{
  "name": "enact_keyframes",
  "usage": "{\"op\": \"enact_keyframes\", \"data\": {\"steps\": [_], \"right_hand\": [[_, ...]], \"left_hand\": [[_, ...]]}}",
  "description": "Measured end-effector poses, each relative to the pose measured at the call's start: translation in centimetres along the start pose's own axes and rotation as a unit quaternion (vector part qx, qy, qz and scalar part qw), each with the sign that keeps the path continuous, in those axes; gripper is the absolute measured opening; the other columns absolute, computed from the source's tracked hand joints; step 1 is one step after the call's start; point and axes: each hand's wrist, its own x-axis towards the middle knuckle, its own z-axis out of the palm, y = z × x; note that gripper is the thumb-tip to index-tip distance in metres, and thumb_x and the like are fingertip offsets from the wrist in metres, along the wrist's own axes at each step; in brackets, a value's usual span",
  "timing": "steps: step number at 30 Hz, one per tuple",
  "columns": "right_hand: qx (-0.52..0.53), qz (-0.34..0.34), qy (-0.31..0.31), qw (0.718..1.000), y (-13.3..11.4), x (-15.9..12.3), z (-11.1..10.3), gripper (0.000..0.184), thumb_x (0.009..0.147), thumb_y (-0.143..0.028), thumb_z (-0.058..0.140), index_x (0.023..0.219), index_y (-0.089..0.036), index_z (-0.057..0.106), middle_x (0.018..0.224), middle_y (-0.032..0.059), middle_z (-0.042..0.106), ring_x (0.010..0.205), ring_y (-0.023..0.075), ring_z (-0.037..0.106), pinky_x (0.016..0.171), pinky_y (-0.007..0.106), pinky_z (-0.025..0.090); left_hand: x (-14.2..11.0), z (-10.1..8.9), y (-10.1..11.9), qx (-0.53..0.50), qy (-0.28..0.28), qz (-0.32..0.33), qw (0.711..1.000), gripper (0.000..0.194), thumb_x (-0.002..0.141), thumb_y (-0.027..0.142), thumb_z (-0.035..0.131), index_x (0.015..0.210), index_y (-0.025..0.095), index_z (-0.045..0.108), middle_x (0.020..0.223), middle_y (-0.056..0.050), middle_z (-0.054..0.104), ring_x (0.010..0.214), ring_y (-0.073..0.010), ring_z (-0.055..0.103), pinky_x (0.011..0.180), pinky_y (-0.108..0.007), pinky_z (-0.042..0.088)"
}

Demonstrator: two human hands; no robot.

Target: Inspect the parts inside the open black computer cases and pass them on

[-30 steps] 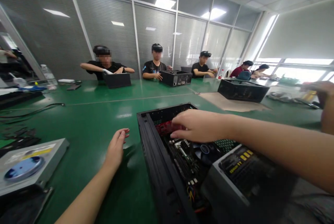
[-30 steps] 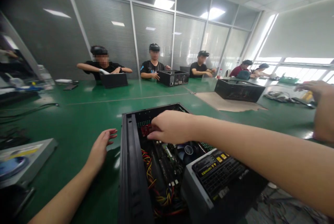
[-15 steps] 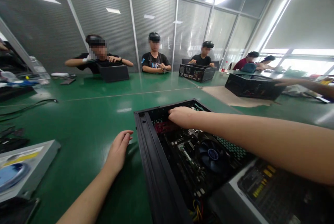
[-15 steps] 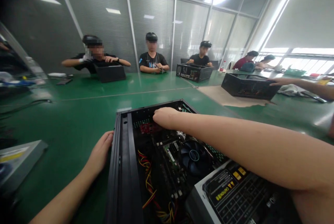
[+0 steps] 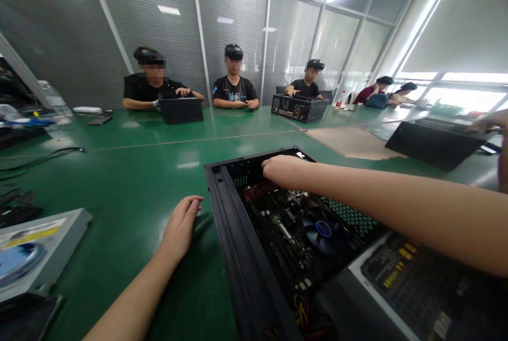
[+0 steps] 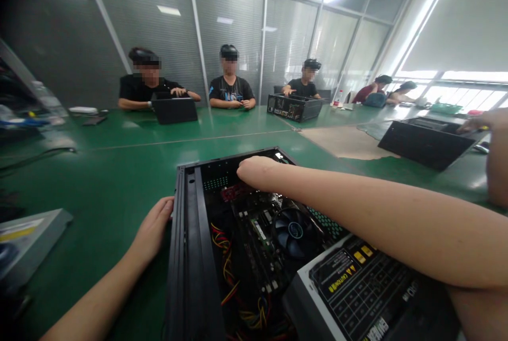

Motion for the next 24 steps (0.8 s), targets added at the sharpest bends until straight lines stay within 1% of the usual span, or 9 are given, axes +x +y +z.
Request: {"op": "enact_keyframes", "data": {"steps": [3, 6, 8, 13, 18, 20, 21, 23, 24], "right_hand": [[0.007, 0.016, -0.007, 1.0, 0.0, 0.5, 0.7, 0.028, 0.087, -0.006, 0.051, 0.102, -0.009, 0.075, 0.102, 0.0169, 0.072, 0.099, 0.0289, 0.07, 0.082, 0.034, 0.054], [0.016, 0.055, -0.004, 0.998, 0.3, 0.9, 1.3, 0.028, 0.087, -0.009, 0.053, 0.104, -0.011, 0.075, 0.102, 0.0174, 0.072, 0.096, 0.031, 0.071, 0.08, 0.037, 0.055], [0.018, 0.066, -0.003, 0.998, 0.6, 0.9, 1.6, 0.027, 0.086, -0.01, 0.055, 0.104, -0.011, 0.075, 0.102, 0.0173, 0.072, 0.095, 0.0314, 0.071, 0.08, 0.037, 0.055], [0.012, 0.02, -0.012, 1.0, 1.1, 0.8, 2.0, 0.025, 0.081, -0.011, 0.062, 0.101, -0.011, 0.075, 0.102, 0.0168, 0.073, 0.097, 0.0301, 0.07, 0.083, 0.035, 0.054], [0.015, 0.029, -0.012, 0.999, 0.6, 1.7, 2.8, 0.027, 0.083, -0.007, 0.059, 0.105, -0.009, 0.074, 0.105, 0.0186, 0.072, 0.097, 0.0295, 0.071, 0.081, 0.035, 0.054], [0.023, 0.029, -0.01, 0.999, 0.2, 1.7, 2.5, 0.025, 0.084, -0.006, 0.059, 0.104, -0.007, 0.074, 0.104, 0.0189, 0.072, 0.096, 0.0288, 0.07, 0.082, 0.035, 0.054], [0.024, 0.027, -0.01, 0.999, 0.1, 1.4, 2.0, 0.023, 0.084, -0.007, 0.06, 0.103, -0.007, 0.074, 0.104, 0.0187, 0.072, 0.096, 0.0279, 0.07, 0.082, 0.034, 0.054], [0.034, 0.018, 0.009, 0.999, 0.1, -0.5, 0.1, 0.023, 0.086, -0.015, 0.063, 0.106, -0.009, 0.073, 0.107, 0.0175, 0.072, 0.097, 0.026, 0.069, 0.084, 0.033, 0.053], [0.048, 0.011, 0.031, 0.998, 0.2, -2.2, -1.1, 0.026, 0.087, -0.021, 0.065, 0.11, -0.011, 0.072, 0.109, 0.0164, 0.071, 0.098, 0.0255, 0.068, 0.086, 0.033, 0.052]], "left_hand": [[0.0, 0.0, -0.1, 0.004, -0.007, 0.007, 1.0, 0.051, 0.092, 0.062, 0.037, 0.11, 0.02, 0.061, 0.112, -0.008, 0.065, 0.105, -0.0258, 0.06, 0.098, -0.043, 0.044], [0.0, 0.1, -0.4, 0.003, -0.006, 0.011, 1.0, 0.051, 0.092, 0.062, 0.038, 0.11, 0.02, 0.061, 0.112, -0.008, 0.065, 0.104, -0.0257, 0.06, 0.097, -0.042, 0.045], [0.0, 0.0, -0.6, 0.001, -0.004, 0.011, 1.0, 0.05, 0.092, 0.062, 0.038, 0.11, 0.02, 0.061, 0.112, -0.008, 0.065, 0.104, -0.0257, 0.061, 0.095, -0.042, 0.047], [-0.1, 0.0, -0.6, 0.005, -0.001, 0.017, 1.0, 0.049, 0.092, 0.06, 0.038, 0.109, 0.02, 0.062, 0.11, -0.008, 0.065, 0.103, -0.0256, 0.06, 0.096, -0.042, 0.046], [0.0, 0.1, -0.6, 0.014, -0.001, 0.032, 0.999, 0.048, 0.093, 0.059, 0.038, 0.107, 0.021, 0.063, 0.11, -0.008, 0.065, 0.106, -0.0258, 0.06, 0.098, -0.042, 0.045], [0.2, 0.1, -0.6, 0.018, 0.001, 0.039, 0.999, 0.047, 0.093, 0.058, 0.038, 0.106, 0.021, 0.063, 0.11, -0.008, 0.066, 0.108, -0.0263, 0.06, 0.098, -0.041, 0.046], [0.2, 0.1, -0.7, 0.018, 0.003, 0.038, 0.999, 0.047, 0.093, 0.058, 0.038, 0.106, 0.021, 0.064, 0.111, -0.008, 0.066, 0.109, -0.0264, 0.06, 0.097, -0.041, 0.047], [0.3, 0.1, -0.8, 0.012, 0.01, 0.029, 0.999, 0.047, 0.092, 0.058, 0.038, 0.105, 0.021, 0.064, 0.111, -0.007, 0.067, 0.107, -0.0263, 0.061, 0.093, -0.04, 0.049], [0.4, 0.0, -0.9, 0.007, 0.011, 0.022, 1.0, 0.047, 0.092, 0.058, 0.039, 0.105, 0.021, 0.064, 0.11, -0.007, 0.067, 0.106, -0.0261, 0.061, 0.091, -0.04, 0.05]]}}
